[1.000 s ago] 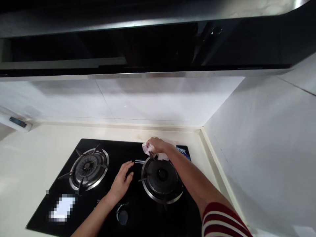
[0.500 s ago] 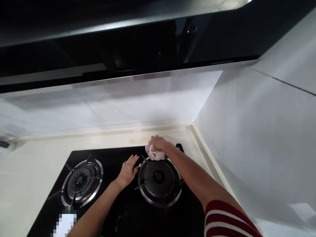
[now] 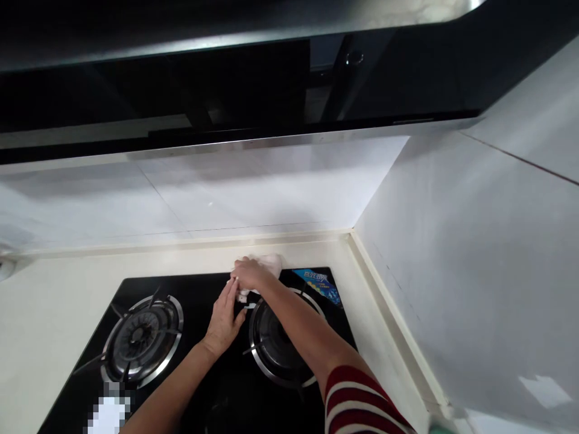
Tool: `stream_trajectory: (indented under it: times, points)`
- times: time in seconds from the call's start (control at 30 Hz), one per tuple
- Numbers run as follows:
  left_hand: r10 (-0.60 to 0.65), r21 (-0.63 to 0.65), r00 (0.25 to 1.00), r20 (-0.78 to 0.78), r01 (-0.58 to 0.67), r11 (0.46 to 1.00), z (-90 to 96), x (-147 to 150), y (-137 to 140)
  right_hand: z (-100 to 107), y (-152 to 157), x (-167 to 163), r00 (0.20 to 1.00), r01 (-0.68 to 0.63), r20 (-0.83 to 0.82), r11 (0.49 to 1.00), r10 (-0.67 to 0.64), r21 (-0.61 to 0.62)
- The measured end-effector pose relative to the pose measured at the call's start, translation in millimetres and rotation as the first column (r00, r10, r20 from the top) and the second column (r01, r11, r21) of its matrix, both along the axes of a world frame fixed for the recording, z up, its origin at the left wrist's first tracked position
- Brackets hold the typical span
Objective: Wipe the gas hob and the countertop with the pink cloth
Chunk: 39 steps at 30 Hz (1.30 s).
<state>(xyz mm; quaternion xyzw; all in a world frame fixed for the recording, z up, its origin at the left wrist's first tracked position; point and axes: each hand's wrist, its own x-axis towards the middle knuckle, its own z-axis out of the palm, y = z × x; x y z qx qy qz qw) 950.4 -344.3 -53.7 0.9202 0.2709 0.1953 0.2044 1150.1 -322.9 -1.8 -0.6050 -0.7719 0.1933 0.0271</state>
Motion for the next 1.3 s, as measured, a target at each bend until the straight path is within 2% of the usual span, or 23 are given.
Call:
stream_trajectory:
  times: [0.07, 0.17, 0.3, 0.43, 0.57, 0.7, 0.93, 1.07, 1.17, 1.3]
  points:
    - [0.007, -0.005, 1.000, -0.014, -0.007, 1.000, -1.3, -2.2, 4.0, -1.7, 1.8, -4.4, 0.999, 0.041, -0.015, 0.999, -0.041, -0.001]
    - [-0.011, -0.018, 0.996, -0.090, 0.009, 1.000, -6.3, -9.0, 6.6, -6.5, -10.1, 12.2, 0.991, 0.131, -0.018, 0.991, -0.131, -0.019]
    - [-0.069, 0.001, 0.974, -0.214, 0.070, 0.998, -12.9, -19.3, 3.5, -8.5, -37.5, 64.0, 0.964, 0.264, 0.039, 0.962, -0.262, -0.075]
    - [-0.060, 0.038, 0.970, -0.234, 0.071, 0.997, -13.4, -25.5, -3.3, -6.1, -74.3, 117.9, 0.917, 0.388, 0.148, 0.914, -0.370, -0.121]
    - [-0.041, 0.085, 0.973, -0.227, 0.061, 0.994, -9.3, -24.9, -10.9, -5.2, -108.1, 143.4, 0.879, 0.457, 0.226, 0.877, -0.420, -0.148]
    - [-0.021, 0.117, 0.976, -0.218, 0.047, 0.992, -4.1, -22.4, -14.5, -1.3, -110.4, 131.8, 0.909, 0.396, 0.208, 0.905, -0.362, -0.158]
    - [-0.004, 0.188, 0.975, -0.221, 0.046, 0.981, -1.7, -22.4, -13.1, 12.5, -70.5, 80.7, 0.959, 0.262, 0.139, 0.958, -0.246, -0.114]
    - [0.004, 0.239, 0.980, -0.197, 0.044, 0.970, -4.9, -22.6, -11.0, 13.9, -57.5, 61.1, 0.978, 0.200, 0.085, 0.976, -0.193, -0.088]
    - [0.005, 0.252, 0.984, -0.179, 0.041, 0.967, -6.5, -23.3, -10.0, 8.5, -56.4, 63.9, 0.978, 0.206, 0.059, 0.975, -0.202, -0.082]
    - [0.008, 0.255, 0.987, -0.162, 0.034, 0.966, -7.5, -24.3, -9.6, 0.3, -72.9, 100.5, 0.941, 0.334, 0.081, 0.938, -0.328, -0.091]
